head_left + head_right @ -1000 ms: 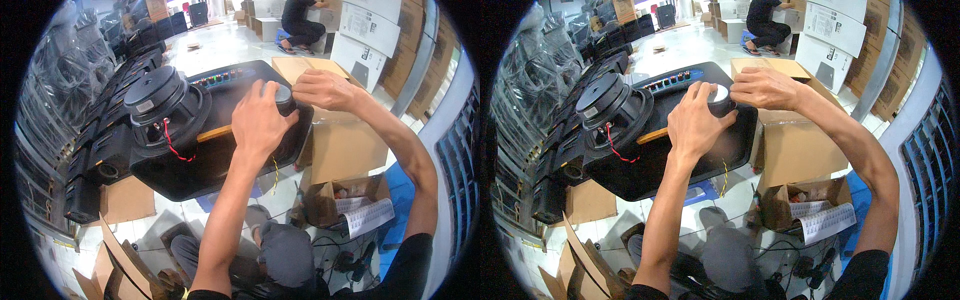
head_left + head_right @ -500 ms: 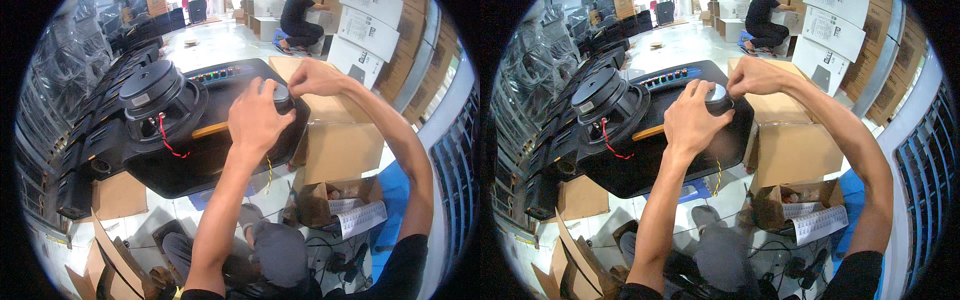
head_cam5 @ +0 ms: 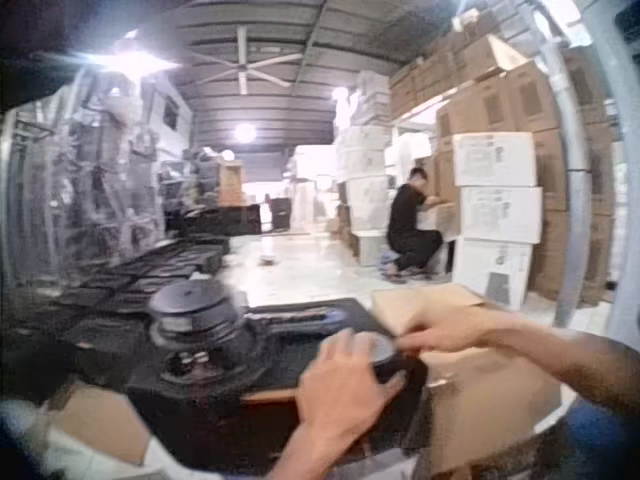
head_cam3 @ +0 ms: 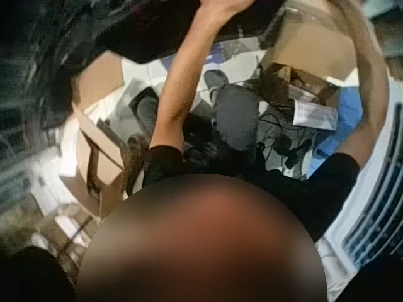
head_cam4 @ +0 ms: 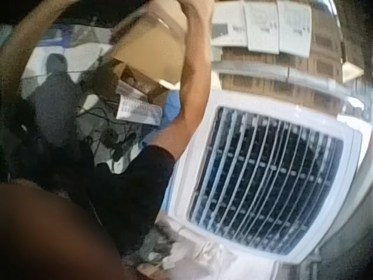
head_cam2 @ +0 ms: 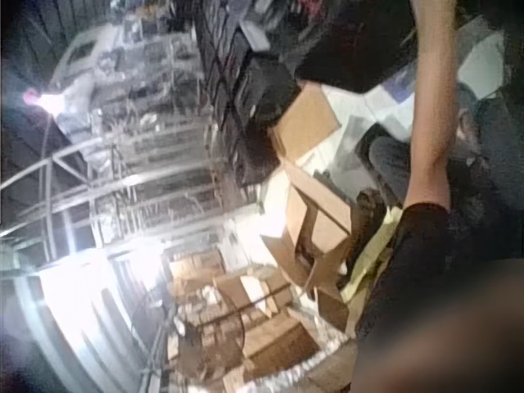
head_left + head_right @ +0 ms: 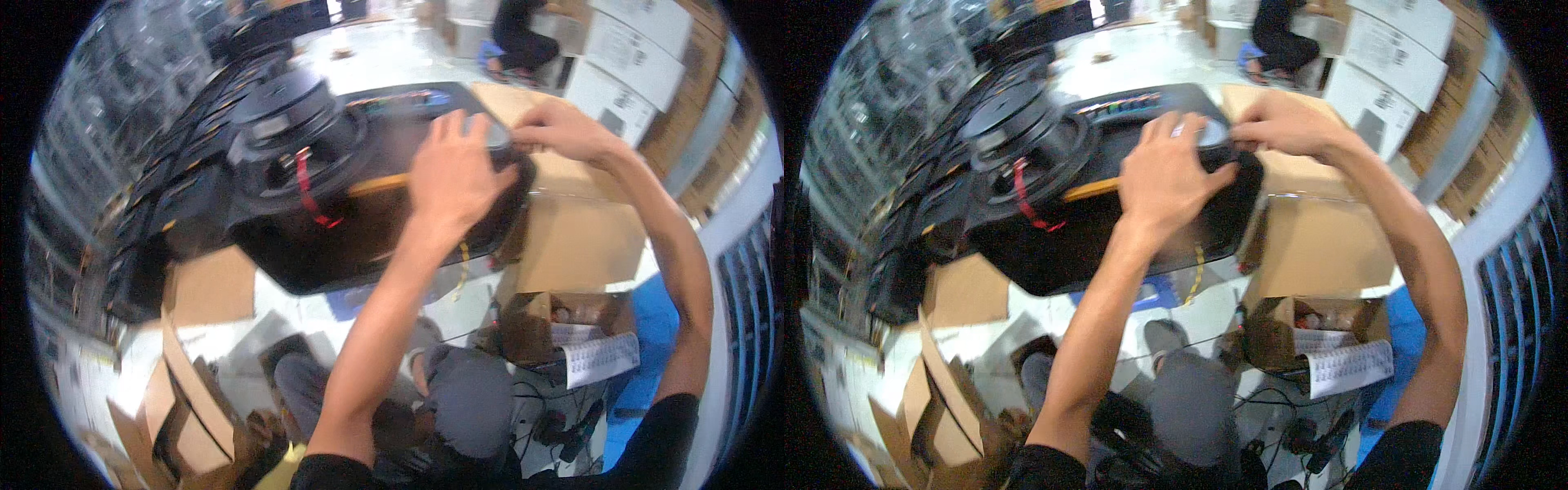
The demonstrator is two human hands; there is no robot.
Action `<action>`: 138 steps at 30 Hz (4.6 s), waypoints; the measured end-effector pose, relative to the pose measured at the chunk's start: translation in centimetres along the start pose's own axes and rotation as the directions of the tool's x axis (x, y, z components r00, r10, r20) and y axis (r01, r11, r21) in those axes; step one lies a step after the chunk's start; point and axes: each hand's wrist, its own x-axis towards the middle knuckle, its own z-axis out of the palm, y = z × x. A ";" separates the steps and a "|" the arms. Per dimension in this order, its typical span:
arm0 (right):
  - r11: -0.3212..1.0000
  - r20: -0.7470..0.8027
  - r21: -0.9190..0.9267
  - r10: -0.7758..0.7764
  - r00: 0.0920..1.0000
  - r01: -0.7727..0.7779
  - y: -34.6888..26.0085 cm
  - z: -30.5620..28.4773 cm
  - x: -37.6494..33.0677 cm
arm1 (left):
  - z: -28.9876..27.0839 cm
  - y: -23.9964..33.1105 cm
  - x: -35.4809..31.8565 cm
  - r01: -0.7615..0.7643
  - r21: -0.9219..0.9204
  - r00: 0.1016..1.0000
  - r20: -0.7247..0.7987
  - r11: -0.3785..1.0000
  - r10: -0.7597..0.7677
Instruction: The person assembles a speaker by connecting wires to a small circular component, soldering the connections, and securing the component inside the speaker enclosure with a power drill. The person also handles the speaker enclosure and wires during the process.
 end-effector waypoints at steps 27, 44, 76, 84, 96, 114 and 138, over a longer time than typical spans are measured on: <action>0.790 -0.394 0.613 0.327 0.859 -0.020 -7.9 22.3 -21.4 | -3.5 -1.7 -12.1 -0.145 -0.112 0.923 -0.372 0.983 0.094; 0.980 -0.902 0.069 -0.018 0.431 0.185 -0.3 11.8 -6.4 | -2.8 -9.2 -37.1 0.631 -0.090 0.774 0.005 0.770 -0.634; 0.888 -0.633 -0.347 -0.459 0.623 0.301 1.1 8.1 -3.4 | -5.3 -2.8 -22.5 0.047 -0.313 0.995 -0.071 0.949 -0.073; 0.748 -0.541 -0.567 -0.653 0.530 0.344 2.2 7.7 -3.0 | -4.7 -1.3 -4.5 -0.357 -0.133 0.917 -0.239 0.924 0.320; 0.682 -0.419 -0.610 -0.710 0.566 0.405 2.1 6.6 -4.0 | -1.5 -2.0 -0.4 -0.173 -0.013 0.985 0.006 0.985 0.173; 0.973 -0.598 0.017 -0.176 0.782 0.232 0.1 8.3 -4.5 | -1.3 -1.9 -0.6 -0.137 -0.056 0.990 -0.029 0.989 0.135; 0.947 -0.362 0.021 -0.290 0.886 0.319 2.1 4.4 -1.4 | -1.7 -1.6 -0.5 -0.050 -0.113 0.998 0.018 0.992 0.053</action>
